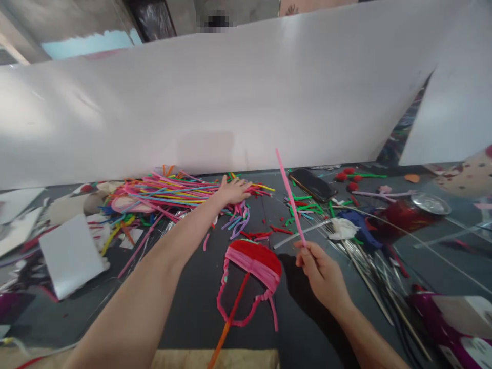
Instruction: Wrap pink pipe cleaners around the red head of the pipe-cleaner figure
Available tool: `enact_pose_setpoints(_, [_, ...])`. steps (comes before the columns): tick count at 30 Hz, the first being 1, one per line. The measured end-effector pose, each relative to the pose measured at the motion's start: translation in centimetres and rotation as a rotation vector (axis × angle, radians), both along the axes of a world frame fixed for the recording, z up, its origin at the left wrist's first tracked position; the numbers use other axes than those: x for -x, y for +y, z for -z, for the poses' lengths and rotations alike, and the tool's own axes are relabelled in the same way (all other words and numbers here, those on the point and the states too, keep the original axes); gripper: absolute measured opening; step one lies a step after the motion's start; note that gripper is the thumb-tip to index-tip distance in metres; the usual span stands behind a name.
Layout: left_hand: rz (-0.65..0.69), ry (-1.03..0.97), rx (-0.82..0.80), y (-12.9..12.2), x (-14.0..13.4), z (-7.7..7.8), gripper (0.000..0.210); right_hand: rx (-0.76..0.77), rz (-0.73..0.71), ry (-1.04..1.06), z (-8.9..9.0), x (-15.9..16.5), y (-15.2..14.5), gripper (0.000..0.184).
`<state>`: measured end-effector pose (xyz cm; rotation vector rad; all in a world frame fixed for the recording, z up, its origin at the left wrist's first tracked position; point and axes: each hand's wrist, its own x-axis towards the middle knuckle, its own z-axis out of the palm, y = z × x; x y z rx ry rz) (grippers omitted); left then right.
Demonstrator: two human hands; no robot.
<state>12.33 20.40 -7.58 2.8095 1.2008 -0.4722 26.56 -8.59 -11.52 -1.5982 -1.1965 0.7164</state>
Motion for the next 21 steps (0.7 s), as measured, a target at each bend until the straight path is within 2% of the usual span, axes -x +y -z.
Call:
enact_pose_setpoints(5, [-0.245, 0.041, -0.102, 1.6, 4.2, -0.4, 0.054, -0.004, -0.048, -0.057, -0.1, 0.4, 0.5, 0.029])
enact_pose_setpoints(9, [-0.273, -0.013, -0.145, 0.7, 4.4, -1.7, 0.062, 0.022, -0.032, -0.054, -0.1, 0.4, 0.8, 0.031])
enact_pose_setpoints(12, [-0.207, -0.074, -0.191, -2.2, 3.4, -2.9, 0.073, 0.035, -0.025, -0.040, 0.0, 0.4, 0.9, 0.032])
enact_pose_setpoints(14, [-0.002, -0.124, -0.215, -5.0, 2.7, -3.1, 0.069, 0.031, -0.034, -0.041, 0.0, 0.3, 0.9, 0.033])
enact_pose_setpoints(17, [0.287, -0.059, -0.062, -8.3, 2.5, -2.4, 0.050, 0.020, -0.039, -0.035, 0.0, 0.2, 0.9, 0.035])
enact_pose_setpoints(18, [0.286, -0.023, -0.018, -8.7, 2.9, -2.1, 0.045, 0.015, -0.035, -0.033, 0.0, 0.2, 0.9, 0.035])
enact_pose_setpoints(21, [0.170, -0.007, -0.073, -7.9, 4.7, -1.9, 0.045, -0.004, -0.030, -0.023, 0.2, 0.0, 1.0, 0.036])
